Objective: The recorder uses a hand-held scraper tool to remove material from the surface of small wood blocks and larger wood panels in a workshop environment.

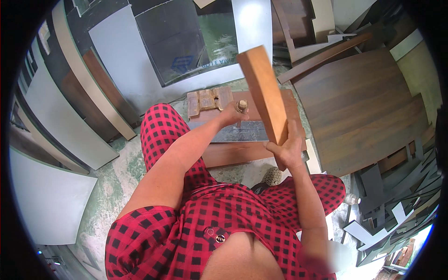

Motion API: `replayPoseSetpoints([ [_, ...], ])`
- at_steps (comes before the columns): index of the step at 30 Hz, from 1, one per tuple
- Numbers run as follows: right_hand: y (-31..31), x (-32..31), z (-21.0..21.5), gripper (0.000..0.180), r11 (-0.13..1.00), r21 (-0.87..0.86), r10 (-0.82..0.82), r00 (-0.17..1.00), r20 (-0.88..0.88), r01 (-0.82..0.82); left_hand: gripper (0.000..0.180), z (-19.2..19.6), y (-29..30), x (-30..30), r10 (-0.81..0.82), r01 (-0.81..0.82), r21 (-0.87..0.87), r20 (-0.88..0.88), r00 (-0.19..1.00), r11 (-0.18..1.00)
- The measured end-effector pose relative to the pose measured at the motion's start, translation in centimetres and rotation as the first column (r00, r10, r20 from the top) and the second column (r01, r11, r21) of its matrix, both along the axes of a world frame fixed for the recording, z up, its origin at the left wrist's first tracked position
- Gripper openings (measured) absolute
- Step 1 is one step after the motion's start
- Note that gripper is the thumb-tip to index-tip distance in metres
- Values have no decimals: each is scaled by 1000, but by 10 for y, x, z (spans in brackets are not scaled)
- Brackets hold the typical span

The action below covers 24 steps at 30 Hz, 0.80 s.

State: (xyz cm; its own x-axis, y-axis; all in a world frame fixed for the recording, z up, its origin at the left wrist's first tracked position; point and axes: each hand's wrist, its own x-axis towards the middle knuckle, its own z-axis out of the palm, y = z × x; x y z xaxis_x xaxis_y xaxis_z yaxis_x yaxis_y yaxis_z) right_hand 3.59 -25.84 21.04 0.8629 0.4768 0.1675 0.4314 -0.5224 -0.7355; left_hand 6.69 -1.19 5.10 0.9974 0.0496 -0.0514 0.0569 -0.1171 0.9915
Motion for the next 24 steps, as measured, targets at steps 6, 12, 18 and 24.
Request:
replayPoseSetpoints([
  [6, 2, 4, -11, 72, 921, -379, 56, 995, -86, -85, 14, 2, -7, 0, -4, 13, -87, 100, 995, 996],
  [12, 0, 5, -8, 80, 956, -289, 21, 997, -79, -43, 15, 6, -5, -2, 61, -66, 150, 41, 997, 987],
  [18, 0, 7, 0, 78, 974, -227, -25, 995, -92, 4, 18, 9, -1, -7, 91, -94, 101, 34, 995, 990],
  [24, 0, 1, 1, 77, 993, -118, -14, 1000, 1, 14, 21, 2, -10, -3, 92, -89, 172, -13, 996, 981],
])
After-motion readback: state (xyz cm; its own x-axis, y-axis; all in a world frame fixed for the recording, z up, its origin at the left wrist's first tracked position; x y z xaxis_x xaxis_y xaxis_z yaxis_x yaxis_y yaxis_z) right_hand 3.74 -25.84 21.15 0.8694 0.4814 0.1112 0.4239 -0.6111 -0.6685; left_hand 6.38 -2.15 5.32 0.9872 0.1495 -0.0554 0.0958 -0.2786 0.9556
